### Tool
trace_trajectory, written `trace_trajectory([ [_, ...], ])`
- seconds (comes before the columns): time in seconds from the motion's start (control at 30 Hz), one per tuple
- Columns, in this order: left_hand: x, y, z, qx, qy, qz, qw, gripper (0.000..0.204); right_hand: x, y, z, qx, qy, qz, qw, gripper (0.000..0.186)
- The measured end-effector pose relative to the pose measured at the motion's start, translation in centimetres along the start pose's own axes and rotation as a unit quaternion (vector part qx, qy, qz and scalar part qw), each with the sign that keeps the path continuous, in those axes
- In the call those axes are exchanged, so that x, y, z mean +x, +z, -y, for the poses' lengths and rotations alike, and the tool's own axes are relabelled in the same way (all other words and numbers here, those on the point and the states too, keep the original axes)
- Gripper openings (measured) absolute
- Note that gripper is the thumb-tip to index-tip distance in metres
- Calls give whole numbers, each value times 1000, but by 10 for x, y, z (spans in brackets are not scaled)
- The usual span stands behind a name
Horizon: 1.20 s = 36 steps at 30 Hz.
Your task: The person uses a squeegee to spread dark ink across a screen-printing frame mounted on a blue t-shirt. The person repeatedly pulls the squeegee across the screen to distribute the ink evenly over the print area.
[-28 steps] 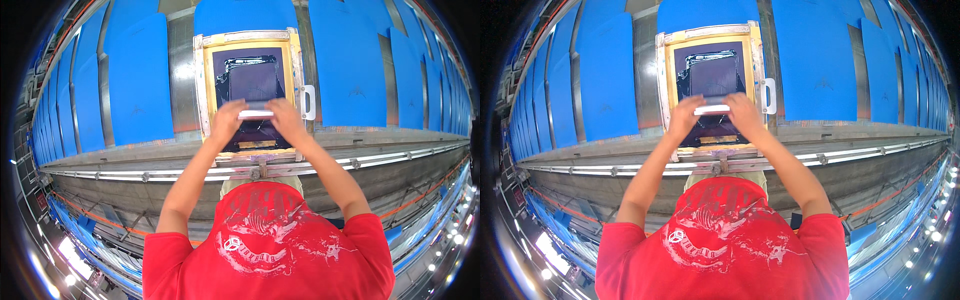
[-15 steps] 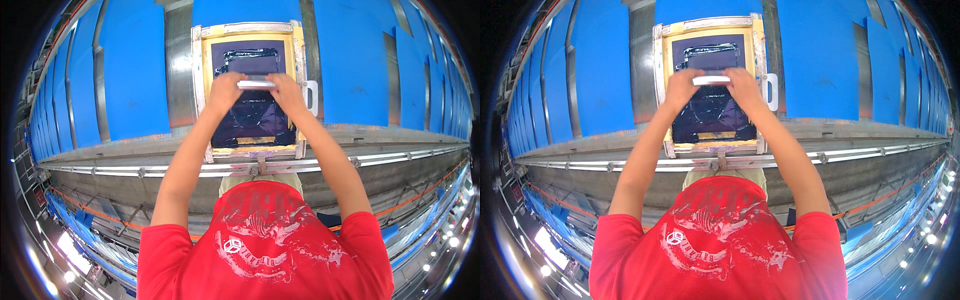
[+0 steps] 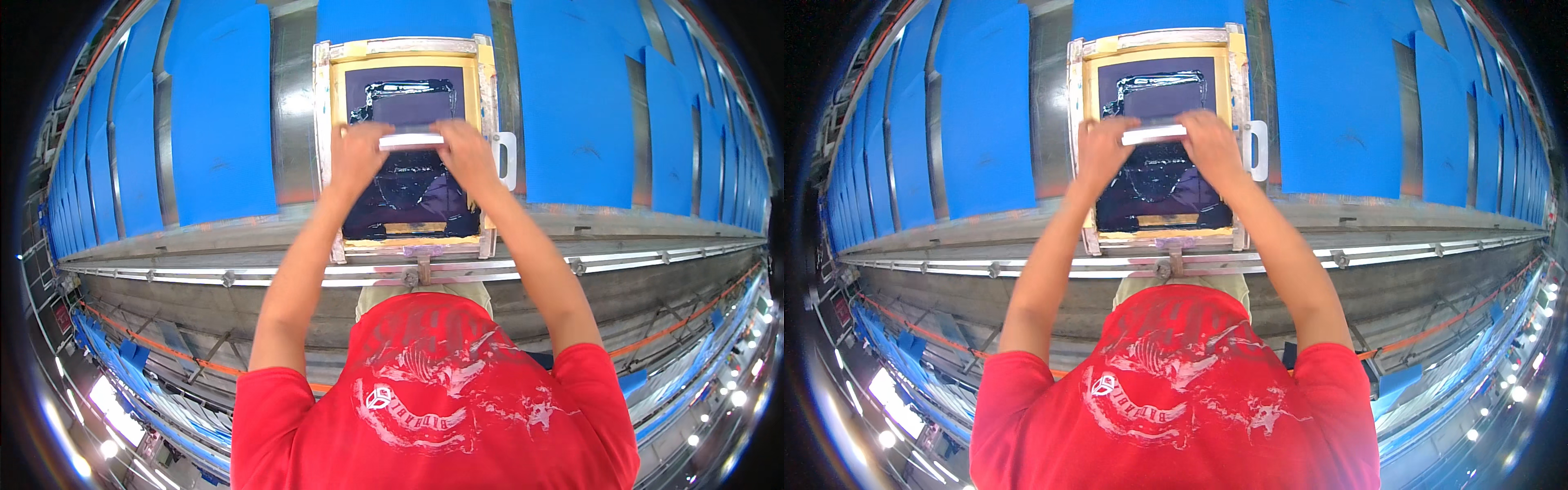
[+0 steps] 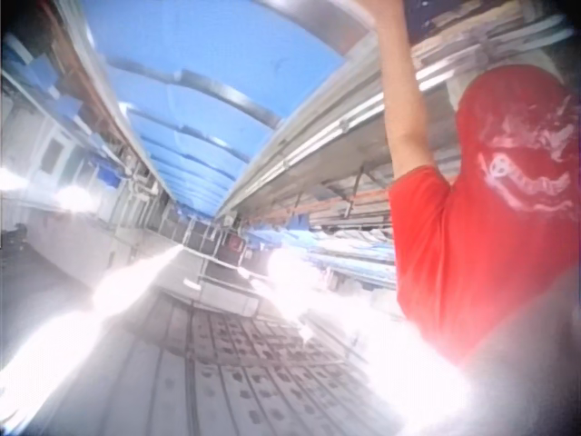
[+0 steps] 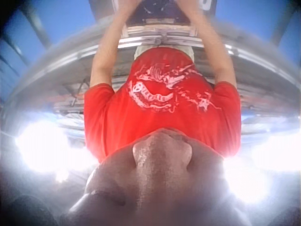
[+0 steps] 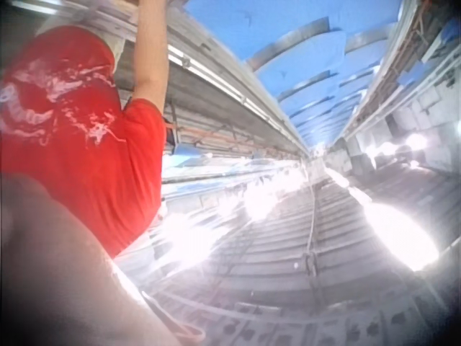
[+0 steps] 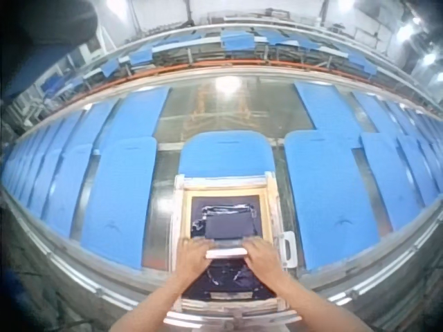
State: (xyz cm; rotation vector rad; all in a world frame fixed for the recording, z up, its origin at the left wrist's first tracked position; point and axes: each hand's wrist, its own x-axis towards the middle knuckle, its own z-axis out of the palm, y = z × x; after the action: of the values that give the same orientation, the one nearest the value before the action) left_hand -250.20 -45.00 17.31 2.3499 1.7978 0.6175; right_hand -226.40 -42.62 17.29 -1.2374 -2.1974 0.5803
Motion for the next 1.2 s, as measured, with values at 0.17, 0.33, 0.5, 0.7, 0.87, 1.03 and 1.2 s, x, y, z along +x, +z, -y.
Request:
trace_trajectory([
  [0.17, 80, -3, 35, -48, 6, 43, 998, 23, 67, 4, -42, -11, 15, 14, 1000, 27],
  [0.33, 92, 12, 38, -50, -3, 42, 998, 20, 76, 4, -48, 12, 25, 18, 999, 22],
  [0.5, 82, 20, 33, -35, -22, 20, 999, 19, 71, 11, -45, 2, 27, 15, 1000, 17],
  [0.7, 24, 7, 2, -27, -33, 76, 996, 16, 3, 16, -19, 1, 14, 8, 1000, 23],
  [0.87, -65, 9, -28, -59, 15, 18, 998, 18, -83, 21, 18, 3, 9, -4, 1000, 33],
  [1.03, -88, -4, -41, -57, -5, 35, 998, 30, -96, -6, 32, 126, 40, 66, 989, 58],
  [1.2, -94, -14, -56, -65, -25, 71, 995, 36, -58, -38, -74, 60, 220, -171, 959, 38],
])
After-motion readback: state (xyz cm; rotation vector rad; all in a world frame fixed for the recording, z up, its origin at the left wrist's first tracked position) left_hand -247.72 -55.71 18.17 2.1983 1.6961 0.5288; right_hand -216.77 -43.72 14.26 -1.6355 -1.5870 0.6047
